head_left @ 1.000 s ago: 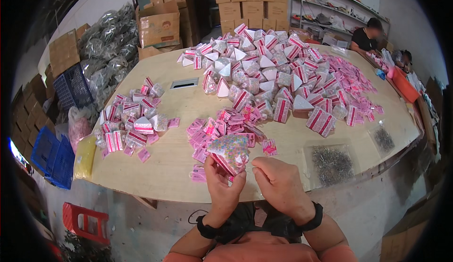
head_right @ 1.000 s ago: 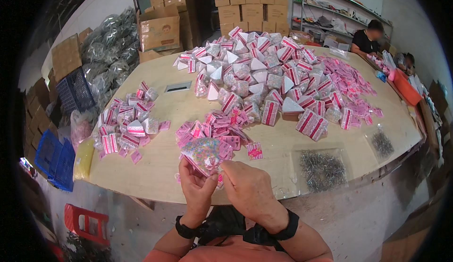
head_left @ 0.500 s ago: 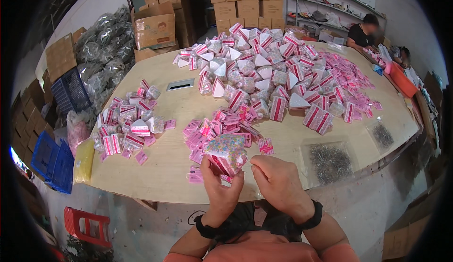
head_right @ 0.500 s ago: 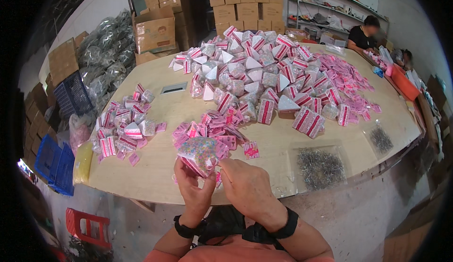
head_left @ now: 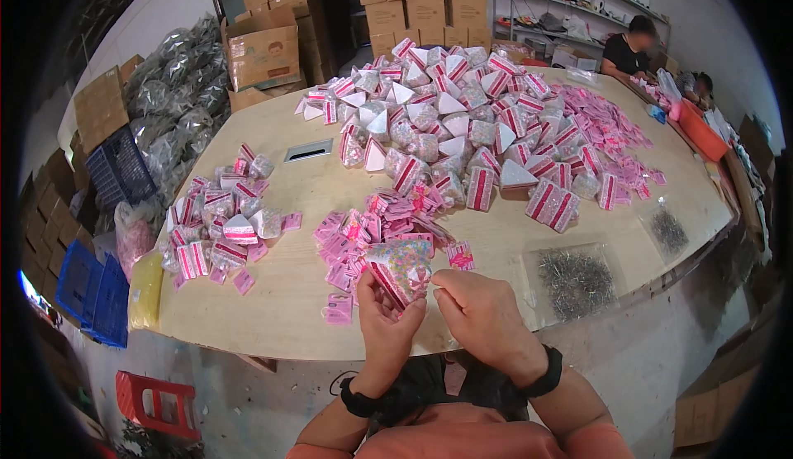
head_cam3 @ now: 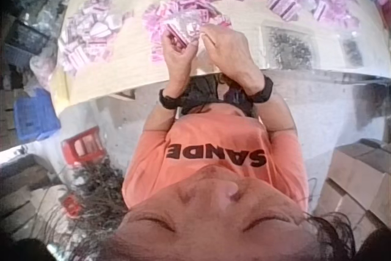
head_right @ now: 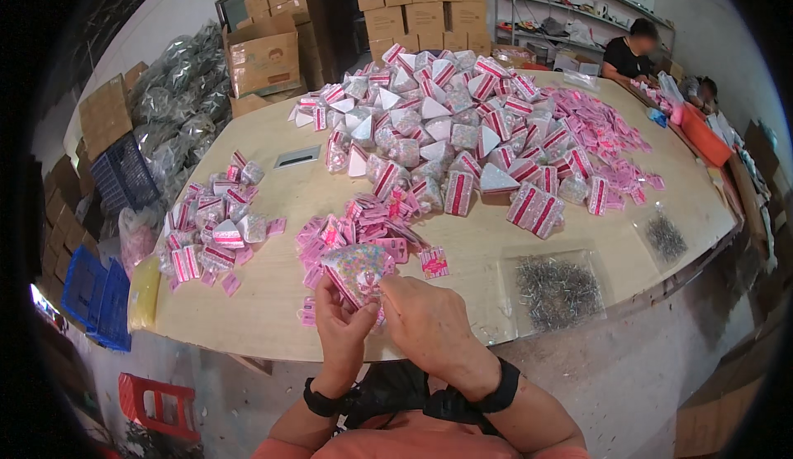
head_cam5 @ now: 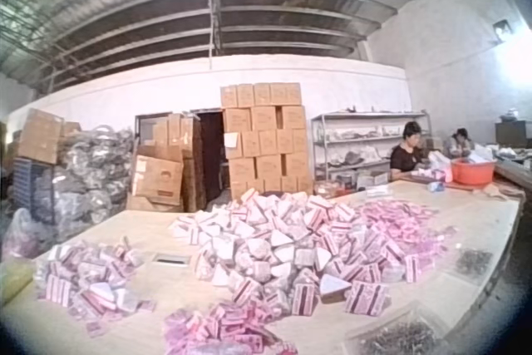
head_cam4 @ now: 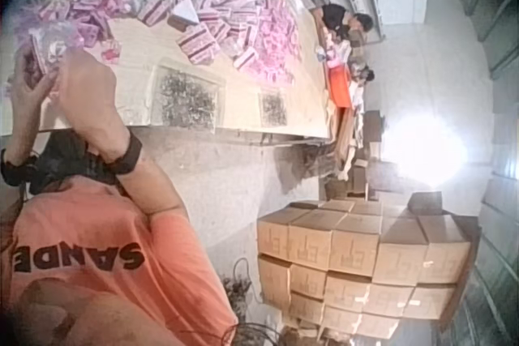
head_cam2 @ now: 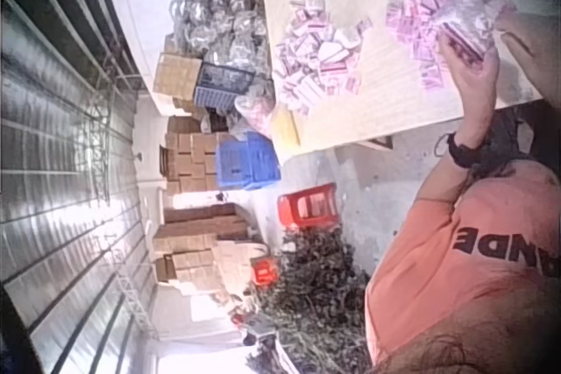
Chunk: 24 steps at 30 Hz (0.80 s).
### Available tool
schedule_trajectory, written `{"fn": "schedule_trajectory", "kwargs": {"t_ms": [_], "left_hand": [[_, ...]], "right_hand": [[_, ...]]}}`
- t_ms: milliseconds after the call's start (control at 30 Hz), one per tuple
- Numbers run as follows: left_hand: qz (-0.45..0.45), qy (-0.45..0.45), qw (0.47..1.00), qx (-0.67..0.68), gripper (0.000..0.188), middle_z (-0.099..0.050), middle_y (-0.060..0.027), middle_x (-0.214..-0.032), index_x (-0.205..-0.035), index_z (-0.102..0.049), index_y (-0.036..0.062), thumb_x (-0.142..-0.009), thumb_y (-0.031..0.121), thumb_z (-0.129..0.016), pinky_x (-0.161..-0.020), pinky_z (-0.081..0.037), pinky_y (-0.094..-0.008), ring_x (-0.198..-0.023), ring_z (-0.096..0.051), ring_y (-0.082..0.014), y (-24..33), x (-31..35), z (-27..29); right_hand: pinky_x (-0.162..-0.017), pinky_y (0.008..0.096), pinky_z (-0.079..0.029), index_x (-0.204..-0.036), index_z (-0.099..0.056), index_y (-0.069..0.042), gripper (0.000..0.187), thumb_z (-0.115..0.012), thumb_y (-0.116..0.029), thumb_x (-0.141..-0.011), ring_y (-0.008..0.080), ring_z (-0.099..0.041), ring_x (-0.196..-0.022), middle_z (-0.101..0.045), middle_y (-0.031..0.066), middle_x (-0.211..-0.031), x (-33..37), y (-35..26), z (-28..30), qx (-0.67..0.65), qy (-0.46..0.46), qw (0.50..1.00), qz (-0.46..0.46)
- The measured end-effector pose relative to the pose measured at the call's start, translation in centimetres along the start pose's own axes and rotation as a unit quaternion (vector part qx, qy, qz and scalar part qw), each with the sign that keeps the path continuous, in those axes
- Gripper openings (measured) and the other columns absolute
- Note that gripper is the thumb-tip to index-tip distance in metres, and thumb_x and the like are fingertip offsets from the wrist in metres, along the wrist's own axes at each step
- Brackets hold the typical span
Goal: The person repeatedly picks small triangular packages containing colorful beads, inserts a metal pin into each one, and places the finished items on the table. The process is performed one at a time in a repetitive assembly loop.
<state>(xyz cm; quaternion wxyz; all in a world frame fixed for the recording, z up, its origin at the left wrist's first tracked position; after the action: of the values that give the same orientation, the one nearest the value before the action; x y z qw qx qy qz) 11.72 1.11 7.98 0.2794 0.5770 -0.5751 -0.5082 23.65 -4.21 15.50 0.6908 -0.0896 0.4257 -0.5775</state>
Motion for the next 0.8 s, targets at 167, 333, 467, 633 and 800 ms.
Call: {"fn": "schedule_trajectory", "kwargs": {"t_ms": [167, 333, 467, 633, 800], "left_hand": [[0.014, 0.001, 1.000, 0.010, 0.065, -0.043, -0.0103, -0.112, -0.125, -0.027, 0.0007, -0.071, -0.004, -0.061, -0.088, -0.042, -0.0304, -0.103, -0.049, -0.0173, -0.2, -0.1, -0.2], [-0.053, 0.034, 0.997, -0.044, 0.067, -0.045, -0.0100, -0.106, -0.125, -0.027, -0.0021, -0.069, -0.002, -0.064, -0.084, -0.043, -0.0289, -0.097, -0.050, -0.0166, 0.2, 0.1, -0.2], [-0.179, 0.044, 0.945, -0.271, 0.067, -0.046, -0.0118, -0.101, -0.123, -0.031, -0.0050, -0.066, 0.000, -0.065, -0.076, -0.042, -0.0282, -0.089, -0.049, -0.0161, 0.8, 0.3, 0.5], [-0.176, 0.036, 0.934, -0.309, 0.067, -0.046, -0.0119, -0.102, -0.123, -0.030, -0.0046, -0.066, 0.000, -0.064, -0.077, -0.043, -0.0286, -0.091, -0.049, -0.0164, 0.5, 0.4, 0.9], [0.002, 0.010, 1.000, -0.012, 0.063, -0.046, -0.0103, -0.107, -0.124, -0.028, -0.0016, -0.070, -0.003, -0.061, -0.086, -0.043, -0.0300, -0.101, -0.050, -0.0164, -0.1, 0.0, -0.1]], "right_hand": [[-0.059, 0.0386, -0.045, -0.089, -0.057, -0.002, 0.012, -0.053, -0.006, -0.079, 0.0350, -0.057, -0.070, -0.057, 0.0176, -0.075, -0.1, 0.2, 0.1, -0.001, -0.001, 1.000, -0.005], [-0.060, 0.0390, -0.045, -0.087, -0.057, -0.002, 0.011, -0.053, -0.006, -0.079, 0.0350, -0.057, -0.070, -0.057, 0.0176, -0.074, -0.2, 0.3, 0.1, 0.015, -0.014, 1.000, -0.015], [-0.060, 0.0390, -0.045, -0.087, -0.057, -0.002, 0.011, -0.053, -0.007, -0.079, 0.0352, -0.057, -0.070, -0.057, 0.0176, -0.075, -0.2, 0.8, 0.1, 0.026, -0.030, 0.999, -0.022], [-0.061, 0.0379, -0.045, -0.088, -0.058, -0.001, 0.012, -0.053, -0.007, -0.079, 0.0353, -0.058, -0.071, -0.059, 0.0172, -0.076, -0.3, 1.1, -0.1, -0.002, -0.037, 0.999, -0.030], [-0.063, 0.0355, -0.047, -0.091, -0.059, -0.001, 0.014, -0.053, -0.007, -0.079, 0.0338, -0.059, -0.073, -0.060, 0.0168, -0.080, -0.4, 1.5, -0.2, -0.044, -0.055, 0.996, -0.046]]}}
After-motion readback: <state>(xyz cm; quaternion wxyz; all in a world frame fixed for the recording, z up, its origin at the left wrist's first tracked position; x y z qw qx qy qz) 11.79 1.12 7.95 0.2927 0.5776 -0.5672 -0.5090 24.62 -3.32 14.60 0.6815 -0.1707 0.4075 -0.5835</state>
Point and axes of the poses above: each hand's wrist, its own x-axis away from the middle knuckle, its own z-axis out of the back of the hand, y = z × x, the point moved 5 cm from there along -x, towards the middle knuckle
